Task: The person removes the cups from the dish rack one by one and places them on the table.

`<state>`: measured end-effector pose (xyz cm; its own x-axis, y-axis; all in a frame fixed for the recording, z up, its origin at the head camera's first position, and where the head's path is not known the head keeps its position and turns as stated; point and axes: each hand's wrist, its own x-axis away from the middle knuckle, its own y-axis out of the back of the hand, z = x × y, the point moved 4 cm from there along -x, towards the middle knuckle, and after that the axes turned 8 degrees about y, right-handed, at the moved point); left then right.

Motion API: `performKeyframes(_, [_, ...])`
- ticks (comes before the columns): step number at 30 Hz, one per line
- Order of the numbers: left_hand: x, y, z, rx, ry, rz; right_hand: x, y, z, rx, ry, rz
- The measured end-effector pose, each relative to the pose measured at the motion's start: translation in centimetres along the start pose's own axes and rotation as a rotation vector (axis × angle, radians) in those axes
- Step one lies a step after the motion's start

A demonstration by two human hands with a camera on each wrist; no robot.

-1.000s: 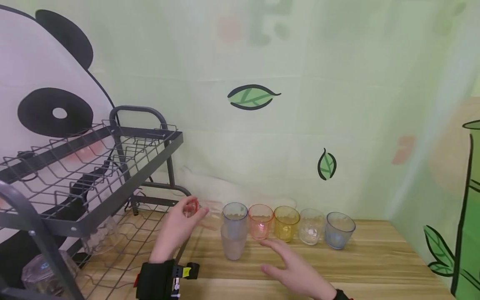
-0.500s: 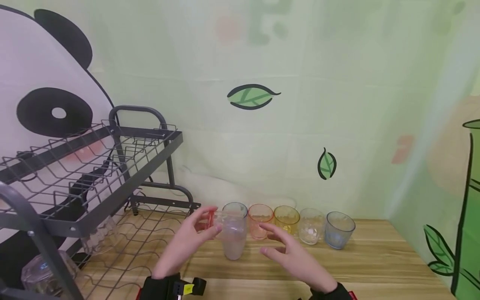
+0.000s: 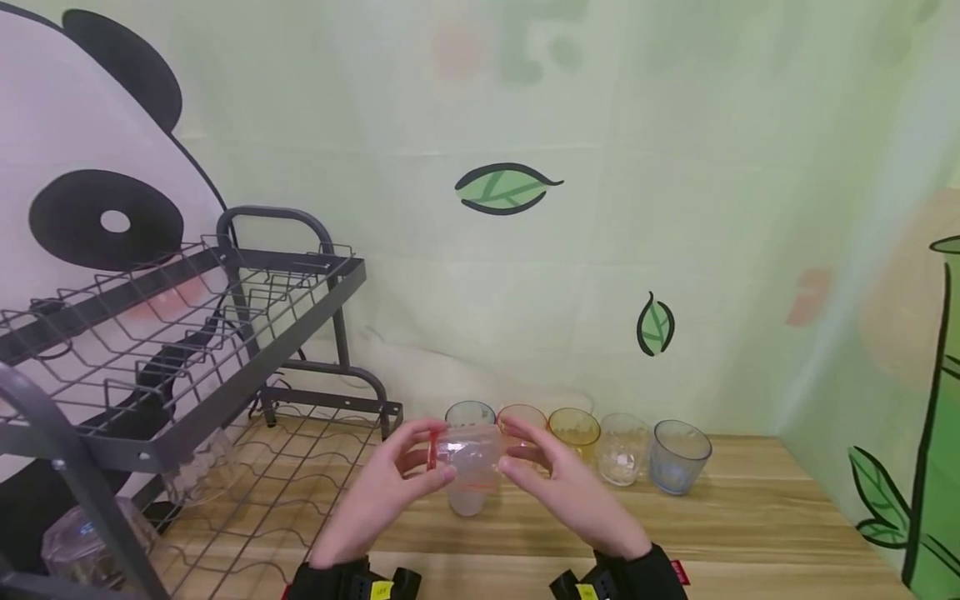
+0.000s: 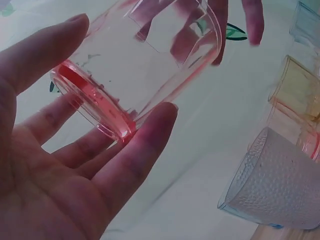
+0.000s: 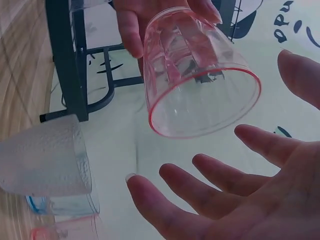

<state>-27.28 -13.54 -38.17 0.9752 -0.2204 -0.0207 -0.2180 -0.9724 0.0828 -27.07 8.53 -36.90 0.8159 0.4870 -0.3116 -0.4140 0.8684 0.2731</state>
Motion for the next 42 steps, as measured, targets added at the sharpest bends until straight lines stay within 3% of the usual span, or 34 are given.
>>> performKeyframes(11, [0.0, -1.1, 0.1, 0.062, -0.043, 0.042, -0.6, -0.6, -0.6, -0.262, 0.034, -0.031])
performKeyframes(22, [-0.2, -1.7, 0.1, -0.004, -0.064, 0.072, -0.4, 0.1, -0.5, -0.221, 0.037, -0.058])
performKeyframes(27, [-0.5, -1.9, 0.3, -0.11, -0.083, 0.052, -0.2, 0.7, -0.8, -0.099, 0.019, -0.112])
performKeyframes(35, [-0.4, -1.0, 0.2, -0.323, -0.122, -0.094, 0.2, 1.8, -1.5, 0.194, -0.021, -0.211])
performKeyframes(42, [-0.2, -0.4, -0.2, -0.316, -0.109, -0.196, -0.3, 1.8, -2.7, 0.543, -0.023, -0.259])
